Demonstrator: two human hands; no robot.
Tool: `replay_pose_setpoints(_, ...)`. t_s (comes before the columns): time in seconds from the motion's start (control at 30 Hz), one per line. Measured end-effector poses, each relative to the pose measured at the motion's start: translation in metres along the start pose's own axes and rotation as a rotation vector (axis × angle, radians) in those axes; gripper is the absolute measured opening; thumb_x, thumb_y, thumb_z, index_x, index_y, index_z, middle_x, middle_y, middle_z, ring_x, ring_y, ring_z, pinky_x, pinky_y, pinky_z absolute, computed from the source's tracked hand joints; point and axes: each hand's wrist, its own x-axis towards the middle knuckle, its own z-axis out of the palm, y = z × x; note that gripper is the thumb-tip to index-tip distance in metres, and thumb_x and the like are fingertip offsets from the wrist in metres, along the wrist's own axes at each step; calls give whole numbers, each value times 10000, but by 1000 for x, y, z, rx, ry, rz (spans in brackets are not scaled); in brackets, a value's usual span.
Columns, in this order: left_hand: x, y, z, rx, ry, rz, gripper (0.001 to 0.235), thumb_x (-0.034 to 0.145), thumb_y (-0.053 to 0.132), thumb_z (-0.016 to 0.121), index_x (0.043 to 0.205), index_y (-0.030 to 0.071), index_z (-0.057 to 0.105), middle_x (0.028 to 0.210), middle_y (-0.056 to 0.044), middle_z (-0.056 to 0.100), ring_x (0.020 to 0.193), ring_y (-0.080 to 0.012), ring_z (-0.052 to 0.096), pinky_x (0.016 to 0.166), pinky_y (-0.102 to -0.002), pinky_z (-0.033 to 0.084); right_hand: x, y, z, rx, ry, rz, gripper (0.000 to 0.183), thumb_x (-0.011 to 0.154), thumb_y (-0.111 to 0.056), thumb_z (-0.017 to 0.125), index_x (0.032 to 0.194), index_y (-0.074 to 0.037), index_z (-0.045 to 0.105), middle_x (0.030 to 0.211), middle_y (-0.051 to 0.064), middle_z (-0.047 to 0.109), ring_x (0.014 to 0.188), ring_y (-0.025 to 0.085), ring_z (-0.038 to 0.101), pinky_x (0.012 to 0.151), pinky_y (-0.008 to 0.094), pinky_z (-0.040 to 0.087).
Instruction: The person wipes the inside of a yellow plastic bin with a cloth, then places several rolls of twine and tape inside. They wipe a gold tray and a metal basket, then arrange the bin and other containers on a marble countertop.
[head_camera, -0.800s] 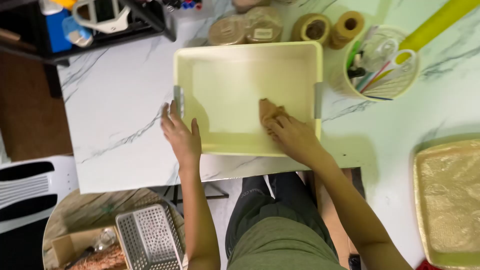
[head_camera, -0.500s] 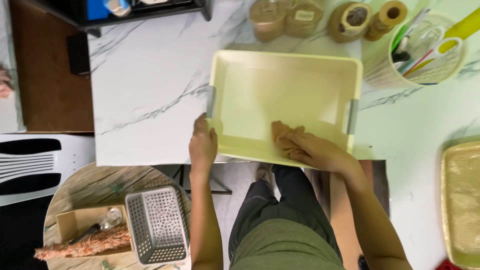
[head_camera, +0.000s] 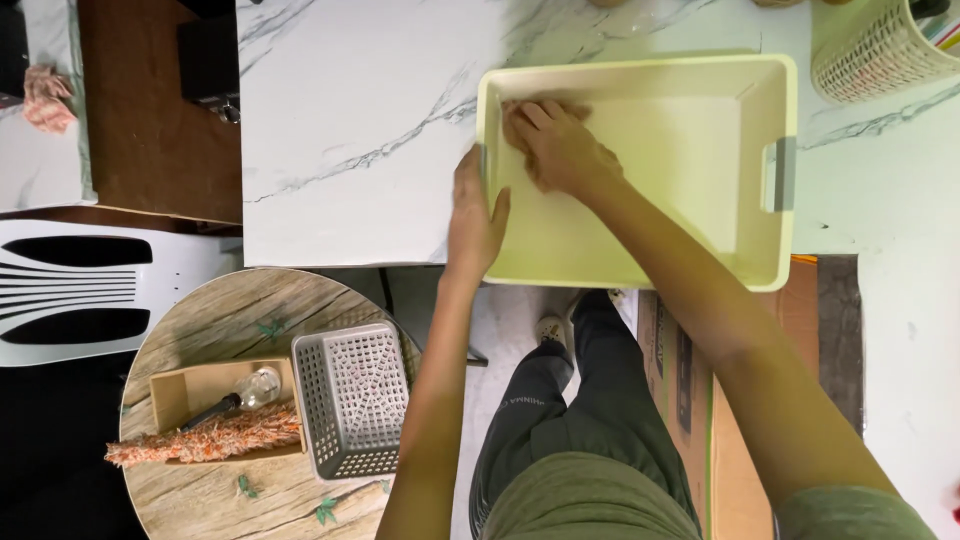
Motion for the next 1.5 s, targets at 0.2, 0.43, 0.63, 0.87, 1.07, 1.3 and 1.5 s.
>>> replay_pose_setpoints(0.2, 10, -37, 26, 105, -148, -124, 819, 913, -145, 500, 1624, 242, 377, 1618, -253, 376, 1336, -466, 578, 1055, -459, 554, -20, 8, 48, 95, 168, -116, 535, 871, -110, 672, 1402, -147, 617, 1492, 93, 547, 1363, 351, 569, 1110, 451, 464)
replay_pose_setpoints(0.43, 20, -1, 5, 53, -188, -270, 929, 824, -142, 569, 1607, 247, 258, 1630, -281, 248, 1190, -499, 599, 919, -488, 568, -52, -39, -46, -24, -819, -318, 619, 923, -134, 632, 1502, -301, 489, 1582, 103, 400, 1223, 241, 583, 1078, 580, 364)
replay_pose_setpoints(0.63, 20, -4, 2, 67, -190, -201, 1070, 701, -192, 548, 1603, 244, 174, 1606, -294, 265, 1192, -527, 574, 895, -491, 572, -32, -2, -27, 159, -765, -106, 783, 904, -86, 622, 1576, -444, 442, 1600, -86, 437, 1446, 235, 424, 1285, 465, 241)
replay_pose_setpoints(0.87, 21, 2, -2, 79, -257, -235, 985, 798, -185, 464, 1629, 232, 139, 1611, -306, 276, 1159, -536, 594, 891, -504, 567, -5, 13, 25, 164, -13, -56, 635, 897, -74, 607, 1516, -6, 482, 1626, 176, 408, 1524, 320, 347, 1267, 494, 231)
replay_pose_setpoints(1.07, 18, -8, 7, 113, -113, -141, 871, 815, -179, 470, 1589, 198, 340, 1573, -279, 364, 1266, -509, 559, 946, -508, 563, -32, -28, 5, -23, -169, -264, 529, 902, -194, 637, 1380, 13, 547, 1539, 224, 454, 1513, 385, 334, 1266, 511, 208)
replay_pose_setpoints(1.3, 20, 1, 8, 245, -134, -238, 854, 810, -127, 534, 1570, 212, 345, 1539, -259, 411, 1186, -454, 626, 850, -485, 591, -66, -17, 7, 488, -410, -698, 366, 1017, -282, 585, 1299, -73, 689, 1480, 106, 576, 1495, 316, 363, 1255, 518, 188)
replay_pose_setpoints(1.5, 18, -1, 6, 273, -108, -185, 742, 937, 34, 628, 1582, 237, 321, 1489, -251, 468, 1123, -447, 660, 820, -477, 605, -86, 3, -6, 373, -529, -638, 353, 1035, -307, 535, 1309, -131, 670, 1599, 13, 507, 1578, 252, 323, 1313, 451, 199)
